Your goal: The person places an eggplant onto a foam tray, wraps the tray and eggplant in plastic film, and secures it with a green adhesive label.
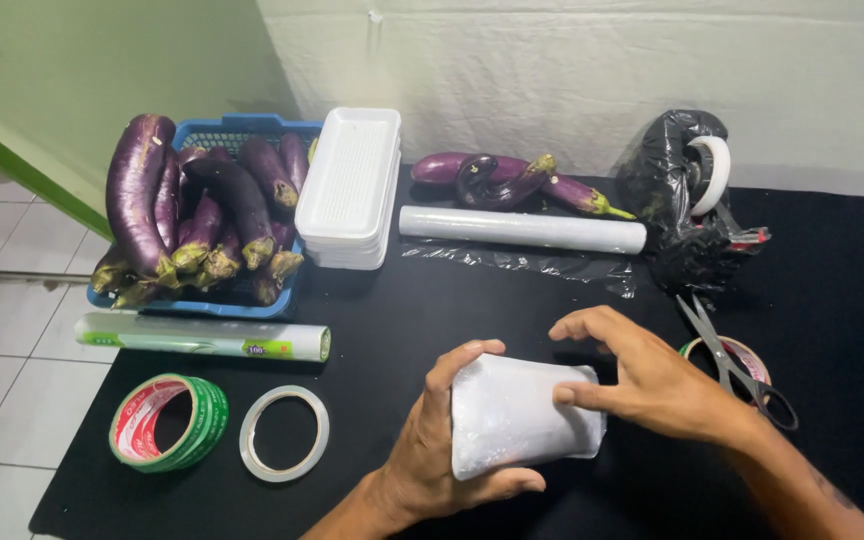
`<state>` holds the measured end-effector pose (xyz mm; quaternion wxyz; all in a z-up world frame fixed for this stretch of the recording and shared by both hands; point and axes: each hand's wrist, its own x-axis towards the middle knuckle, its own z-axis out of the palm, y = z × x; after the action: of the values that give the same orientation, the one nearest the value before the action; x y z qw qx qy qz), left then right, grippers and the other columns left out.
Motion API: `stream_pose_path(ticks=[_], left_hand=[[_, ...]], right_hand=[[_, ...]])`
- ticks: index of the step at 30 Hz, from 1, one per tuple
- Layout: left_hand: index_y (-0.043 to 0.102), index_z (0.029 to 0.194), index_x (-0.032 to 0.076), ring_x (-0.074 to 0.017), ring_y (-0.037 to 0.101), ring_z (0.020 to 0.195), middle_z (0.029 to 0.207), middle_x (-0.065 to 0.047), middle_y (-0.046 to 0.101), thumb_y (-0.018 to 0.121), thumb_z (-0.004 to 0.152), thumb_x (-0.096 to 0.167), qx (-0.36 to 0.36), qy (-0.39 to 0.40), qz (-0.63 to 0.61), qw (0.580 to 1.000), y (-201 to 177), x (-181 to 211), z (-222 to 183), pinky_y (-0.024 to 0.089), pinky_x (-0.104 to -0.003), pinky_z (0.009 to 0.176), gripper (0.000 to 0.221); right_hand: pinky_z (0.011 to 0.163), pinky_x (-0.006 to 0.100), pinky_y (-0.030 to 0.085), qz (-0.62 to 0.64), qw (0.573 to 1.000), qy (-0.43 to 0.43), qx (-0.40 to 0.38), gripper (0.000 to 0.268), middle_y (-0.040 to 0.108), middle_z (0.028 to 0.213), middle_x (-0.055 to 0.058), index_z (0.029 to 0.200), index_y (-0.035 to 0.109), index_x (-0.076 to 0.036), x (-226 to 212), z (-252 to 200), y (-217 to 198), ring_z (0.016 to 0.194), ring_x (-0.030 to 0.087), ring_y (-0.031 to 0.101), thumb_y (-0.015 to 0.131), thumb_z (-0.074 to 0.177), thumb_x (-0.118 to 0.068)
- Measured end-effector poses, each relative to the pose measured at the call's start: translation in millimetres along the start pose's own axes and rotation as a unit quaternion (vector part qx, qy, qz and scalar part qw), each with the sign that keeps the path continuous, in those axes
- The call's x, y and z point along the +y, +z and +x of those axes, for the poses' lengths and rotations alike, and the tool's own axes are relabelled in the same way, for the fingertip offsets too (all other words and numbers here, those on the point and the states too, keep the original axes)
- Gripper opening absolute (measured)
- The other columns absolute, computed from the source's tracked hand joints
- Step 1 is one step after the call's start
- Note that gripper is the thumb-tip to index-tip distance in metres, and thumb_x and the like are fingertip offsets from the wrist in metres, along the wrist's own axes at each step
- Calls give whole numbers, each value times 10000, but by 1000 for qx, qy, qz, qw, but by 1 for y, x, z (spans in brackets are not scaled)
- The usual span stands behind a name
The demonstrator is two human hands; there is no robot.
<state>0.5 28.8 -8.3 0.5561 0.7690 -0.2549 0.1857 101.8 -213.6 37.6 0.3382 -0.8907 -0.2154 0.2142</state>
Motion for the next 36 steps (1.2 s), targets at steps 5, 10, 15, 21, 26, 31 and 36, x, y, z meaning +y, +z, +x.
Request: stream_pose_path(ticks=[5,10,15,21,26,31,36], left_hand=[[365,1495,95,-343,519,1407,1497,-182,527,861,694,563,-60,-91,105,988,-51,-25,-15,408,-460,1164,1052],[304,1609,177,-422,291,1522,1654,-235,283,743,792,684,-148,-118,297,936,-67,-48,-41,295,-563,1146,1057],[209,1621,84,-341,152,1597,1709,-179,188,602,635,1038,-153,0,620,770,-53,-49,-50,188,-506,1239,1427],[505,1456,-13,-386,490,1385,1455,-181,572,679,929,454,-112,80,355,925,-1,-7,47,425,-503,1048,725],[601,1314,13,-364,603,1085,1185,-148,680,682,914,382,-85,60,238,966,110,-57,152,457,-474,899,551],[660,1293,73,-368,660,1070,1172,-136,676,747,831,405,-127,-3,251,960,201,-111,208,570,-492,781,576],[729,1073,80,-318,668,916,909,-90,673,795,808,323,-121,-3,244,962,201,-100,215,582,-426,735,365]], right_hand=[[1050,412,423,-121,982,-145,15,1117,528,1476,67,1543,410,-208,30,-13,53,1334,239,519,999,627,-458],[907,444,475,-295,933,-187,90,1172,564,1346,112,1550,382,-188,32,-14,64,1165,301,565,965,596,-543],[1061,496,397,-254,928,-243,126,1004,461,1530,165,1534,435,-162,14,-32,46,1324,346,504,797,792,-735],[842,332,501,-79,841,-10,536,158,676,1131,128,1184,734,-20,50,-32,-57,920,206,626,654,1048,-33],[842,346,481,79,901,174,389,258,711,1068,79,1143,770,-142,88,8,-112,931,193,646,606,1028,-305],[835,510,562,205,890,159,376,296,706,1122,266,1062,776,-27,105,23,-118,1060,318,671,730,978,-307],[584,293,469,130,914,140,359,192,730,753,91,890,811,-101,117,28,-118,692,127,576,774,898,-290]])
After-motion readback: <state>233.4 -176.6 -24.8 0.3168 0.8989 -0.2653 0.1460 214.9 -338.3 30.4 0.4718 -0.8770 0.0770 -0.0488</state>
